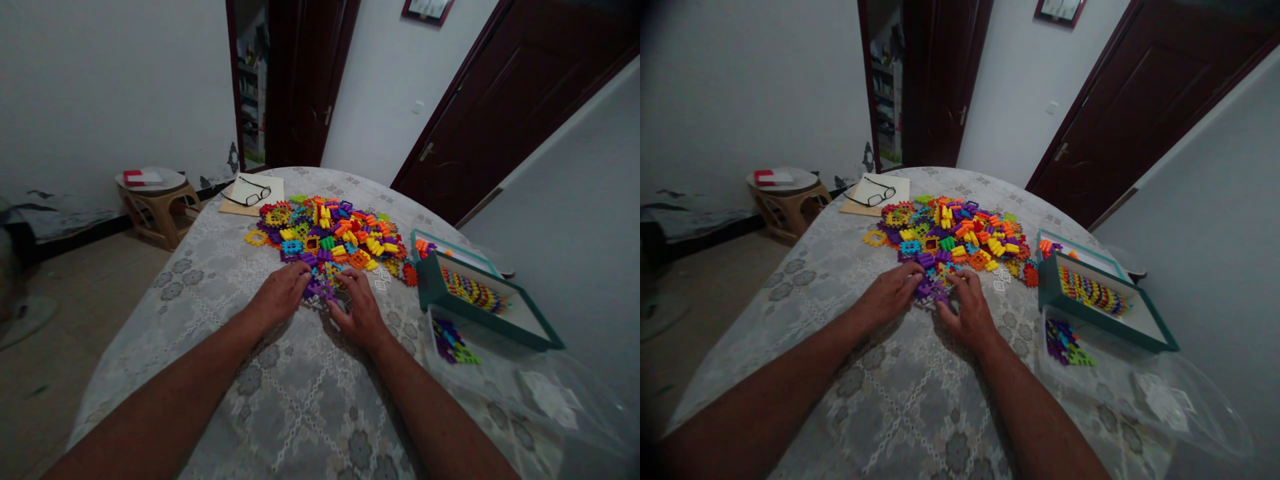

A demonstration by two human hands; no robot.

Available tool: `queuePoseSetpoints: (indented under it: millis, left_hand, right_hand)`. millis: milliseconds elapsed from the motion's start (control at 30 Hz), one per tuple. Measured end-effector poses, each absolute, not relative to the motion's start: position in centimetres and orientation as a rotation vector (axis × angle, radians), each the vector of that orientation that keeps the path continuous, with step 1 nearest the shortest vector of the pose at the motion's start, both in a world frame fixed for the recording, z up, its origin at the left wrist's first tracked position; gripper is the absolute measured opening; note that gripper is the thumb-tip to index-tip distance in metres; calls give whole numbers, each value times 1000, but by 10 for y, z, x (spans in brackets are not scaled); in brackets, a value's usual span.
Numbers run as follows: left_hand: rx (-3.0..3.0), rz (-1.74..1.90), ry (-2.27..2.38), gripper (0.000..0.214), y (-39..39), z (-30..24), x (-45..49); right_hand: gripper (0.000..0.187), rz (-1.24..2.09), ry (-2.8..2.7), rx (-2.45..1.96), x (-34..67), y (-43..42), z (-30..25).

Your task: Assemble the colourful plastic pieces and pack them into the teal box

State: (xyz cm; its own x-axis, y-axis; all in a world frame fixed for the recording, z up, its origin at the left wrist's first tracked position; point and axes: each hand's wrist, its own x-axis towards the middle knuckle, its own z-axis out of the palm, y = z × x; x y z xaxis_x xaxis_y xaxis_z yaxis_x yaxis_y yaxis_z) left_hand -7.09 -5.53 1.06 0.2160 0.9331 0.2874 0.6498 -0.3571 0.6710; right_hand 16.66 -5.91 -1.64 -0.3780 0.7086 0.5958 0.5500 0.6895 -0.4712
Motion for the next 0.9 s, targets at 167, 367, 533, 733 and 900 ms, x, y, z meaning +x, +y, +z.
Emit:
queuePoseSetpoints:
  millis: [167,367,533,733,900]
  left_hand:
    - [2110,988,1375,27,-56,12,-69]
    - [1957,872,1200,25,-61,16,-67]
    - [1998,879,1063,23,-62,20,-69]
    - [1963,857,1155,28,-61,20,-72]
    - [1650,840,1235,37,-60,20,-68]
  right_hand:
    - [57,213,-2092,-946,161,-63,-13]
    - [47,301,-2048,-917,159,-64,-14]
    - [35,721,-1759,-1031,161,-55,-28]
    - [9,497,-1808,-1021,167,-50,-18]
    - [23,240,-1944,-898,160,-61,-5]
